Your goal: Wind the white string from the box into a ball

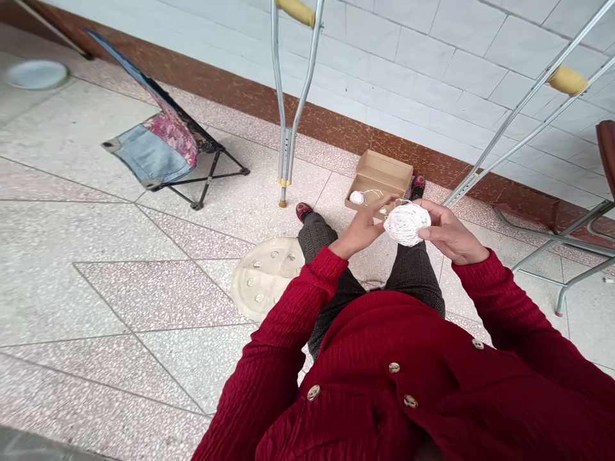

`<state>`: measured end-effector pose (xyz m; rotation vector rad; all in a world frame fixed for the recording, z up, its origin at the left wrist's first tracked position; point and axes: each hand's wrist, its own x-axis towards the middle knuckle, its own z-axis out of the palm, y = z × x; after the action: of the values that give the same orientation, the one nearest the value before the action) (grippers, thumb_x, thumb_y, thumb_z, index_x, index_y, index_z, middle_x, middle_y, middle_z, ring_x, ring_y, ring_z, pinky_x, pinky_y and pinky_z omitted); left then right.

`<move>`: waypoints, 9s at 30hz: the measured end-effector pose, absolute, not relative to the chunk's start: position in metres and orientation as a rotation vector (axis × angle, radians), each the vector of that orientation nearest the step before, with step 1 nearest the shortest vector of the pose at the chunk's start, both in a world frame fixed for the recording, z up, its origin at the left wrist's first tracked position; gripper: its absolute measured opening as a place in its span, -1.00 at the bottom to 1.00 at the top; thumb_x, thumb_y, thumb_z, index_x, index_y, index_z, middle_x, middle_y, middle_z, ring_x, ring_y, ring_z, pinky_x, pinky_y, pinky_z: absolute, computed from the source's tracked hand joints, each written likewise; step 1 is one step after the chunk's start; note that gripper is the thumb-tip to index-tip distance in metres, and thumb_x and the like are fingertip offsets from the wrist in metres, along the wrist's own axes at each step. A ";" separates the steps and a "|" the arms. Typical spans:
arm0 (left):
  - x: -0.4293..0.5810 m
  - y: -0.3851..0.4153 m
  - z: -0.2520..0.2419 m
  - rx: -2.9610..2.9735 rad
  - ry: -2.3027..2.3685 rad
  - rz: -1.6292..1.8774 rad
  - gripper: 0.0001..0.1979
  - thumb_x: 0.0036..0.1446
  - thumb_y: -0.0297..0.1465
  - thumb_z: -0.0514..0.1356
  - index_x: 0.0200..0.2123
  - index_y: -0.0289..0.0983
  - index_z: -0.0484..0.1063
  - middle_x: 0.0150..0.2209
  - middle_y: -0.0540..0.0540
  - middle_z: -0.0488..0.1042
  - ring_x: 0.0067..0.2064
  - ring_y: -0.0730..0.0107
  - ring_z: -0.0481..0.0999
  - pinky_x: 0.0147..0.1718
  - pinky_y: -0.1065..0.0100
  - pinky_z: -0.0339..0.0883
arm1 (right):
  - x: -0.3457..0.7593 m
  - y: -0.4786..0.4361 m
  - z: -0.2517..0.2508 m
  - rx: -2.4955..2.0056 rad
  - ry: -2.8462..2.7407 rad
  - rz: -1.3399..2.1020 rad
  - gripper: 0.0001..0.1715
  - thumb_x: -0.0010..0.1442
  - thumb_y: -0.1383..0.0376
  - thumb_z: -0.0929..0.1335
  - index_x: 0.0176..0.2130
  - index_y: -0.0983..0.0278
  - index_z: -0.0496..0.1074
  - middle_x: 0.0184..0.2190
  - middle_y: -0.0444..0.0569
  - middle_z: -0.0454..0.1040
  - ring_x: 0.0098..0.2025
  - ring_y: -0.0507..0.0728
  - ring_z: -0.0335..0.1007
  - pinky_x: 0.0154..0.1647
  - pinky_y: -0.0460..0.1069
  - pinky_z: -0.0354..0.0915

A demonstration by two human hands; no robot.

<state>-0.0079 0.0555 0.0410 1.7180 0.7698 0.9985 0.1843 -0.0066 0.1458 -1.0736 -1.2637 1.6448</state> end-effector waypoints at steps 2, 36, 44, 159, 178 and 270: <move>0.004 0.053 0.040 1.677 0.704 0.906 -0.65 0.25 -0.17 0.18 -0.10 -0.32 0.56 -0.08 -0.17 0.61 -0.03 0.20 0.56 -0.01 0.26 0.38 | 0.184 -0.006 0.149 -1.097 -1.257 1.625 -0.46 -0.08 0.18 0.60 -0.09 0.20 0.51 -0.24 -0.07 0.56 -0.26 0.12 0.48 -0.32 -0.02 0.48; -0.021 0.023 0.017 1.387 0.772 0.679 -0.72 0.19 -0.21 0.23 -0.29 -0.30 0.62 -0.24 -0.12 0.63 -0.16 0.25 0.56 -0.06 0.28 0.35 | 0.196 0.028 0.074 -1.048 -0.943 1.567 -0.41 0.01 0.06 0.52 0.00 0.15 0.44 -0.08 -0.06 0.58 -0.15 0.12 0.52 -0.28 -0.03 0.52; -0.026 0.013 0.012 1.081 0.704 0.561 -0.62 0.03 -0.14 0.39 -0.23 -0.34 0.60 -0.23 -0.19 0.62 -0.23 0.29 0.57 -0.20 0.30 0.41 | 0.189 0.040 0.094 -1.058 -0.949 1.463 -0.40 0.05 -0.06 0.46 0.03 0.08 0.38 -0.04 -0.09 0.54 -0.04 0.16 0.47 -0.27 -0.04 0.51; -0.041 0.054 0.042 1.826 0.863 0.670 -0.72 0.22 -0.24 0.20 -0.44 -0.24 0.60 -0.39 -0.03 0.60 -0.28 0.33 0.51 0.00 0.22 0.32 | 0.200 0.004 0.046 -0.994 -1.079 2.092 -0.37 -0.07 0.24 0.55 0.02 0.25 0.52 -0.13 -0.01 0.57 -0.24 0.10 0.51 -0.36 -0.05 0.51; -0.027 0.009 0.021 1.059 0.613 0.673 -0.64 0.08 -0.13 0.35 -0.23 -0.32 0.54 -0.46 -0.07 0.54 -0.23 0.27 0.58 0.01 0.18 0.35 | 0.203 0.011 0.068 -1.037 -0.775 1.778 -0.35 -0.05 0.05 0.44 0.03 0.17 0.41 -0.05 0.01 0.59 -0.14 0.23 0.57 -0.41 -0.01 0.49; 0.025 0.068 0.063 1.354 0.855 1.053 -0.61 0.31 -0.15 0.12 0.00 -0.31 0.49 -0.09 -0.18 0.61 0.02 0.18 0.56 0.14 0.10 0.33 | 0.185 0.047 0.151 -0.948 -1.064 1.519 -0.54 0.06 0.21 0.50 -0.03 0.22 0.47 -0.12 -0.05 0.55 -0.20 0.10 0.48 -0.27 -0.02 0.51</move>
<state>0.0253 0.0680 0.0630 1.3540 0.8551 1.0532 0.1846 0.0472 0.1508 -0.9481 -1.0645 1.5189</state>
